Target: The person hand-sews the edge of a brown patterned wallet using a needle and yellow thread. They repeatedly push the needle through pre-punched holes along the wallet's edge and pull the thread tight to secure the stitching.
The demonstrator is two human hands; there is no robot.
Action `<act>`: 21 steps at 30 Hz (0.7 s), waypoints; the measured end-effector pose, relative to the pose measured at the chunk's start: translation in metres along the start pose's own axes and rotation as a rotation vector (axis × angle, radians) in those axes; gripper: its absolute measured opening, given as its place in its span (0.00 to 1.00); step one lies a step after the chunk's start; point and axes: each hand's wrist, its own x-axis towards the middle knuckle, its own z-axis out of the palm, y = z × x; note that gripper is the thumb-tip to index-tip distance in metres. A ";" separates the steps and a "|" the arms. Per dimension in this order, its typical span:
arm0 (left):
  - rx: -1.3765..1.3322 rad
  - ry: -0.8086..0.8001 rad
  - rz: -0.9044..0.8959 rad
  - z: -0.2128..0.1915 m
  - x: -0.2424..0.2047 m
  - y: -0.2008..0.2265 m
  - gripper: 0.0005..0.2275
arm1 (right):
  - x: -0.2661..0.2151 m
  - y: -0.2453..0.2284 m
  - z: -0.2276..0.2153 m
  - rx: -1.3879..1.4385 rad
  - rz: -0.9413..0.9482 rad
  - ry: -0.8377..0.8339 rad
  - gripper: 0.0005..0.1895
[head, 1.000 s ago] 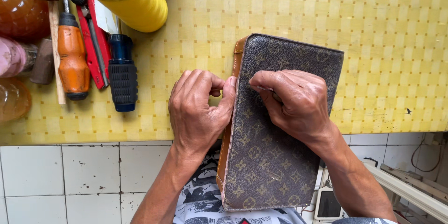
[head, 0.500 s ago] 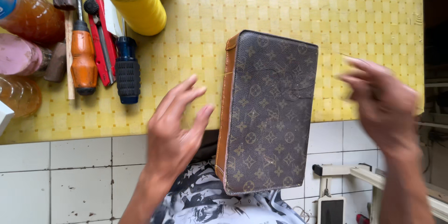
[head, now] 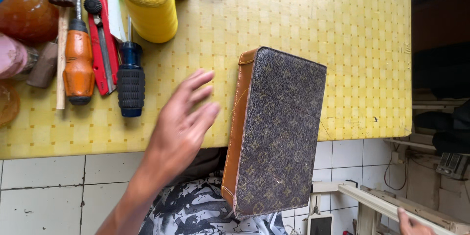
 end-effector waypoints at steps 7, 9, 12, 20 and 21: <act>-0.303 -0.221 -0.012 0.028 0.032 -0.022 0.20 | -0.308 -0.140 -0.136 0.344 -1.094 0.471 0.20; -0.344 -0.227 -0.001 0.031 0.032 -0.025 0.20 | -0.350 -0.174 -0.147 0.399 -1.323 0.514 0.16; -0.268 -0.233 -0.022 0.032 0.034 -0.029 0.21 | -0.402 -0.216 -0.153 0.294 -1.840 0.422 0.19; -0.388 -0.308 -0.138 0.025 0.037 -0.021 0.20 | -0.451 -0.266 -0.150 0.272 -2.142 0.358 0.15; -0.392 -0.309 -0.142 0.025 0.037 -0.021 0.20 | -0.451 -0.266 -0.150 0.267 -2.139 0.355 0.15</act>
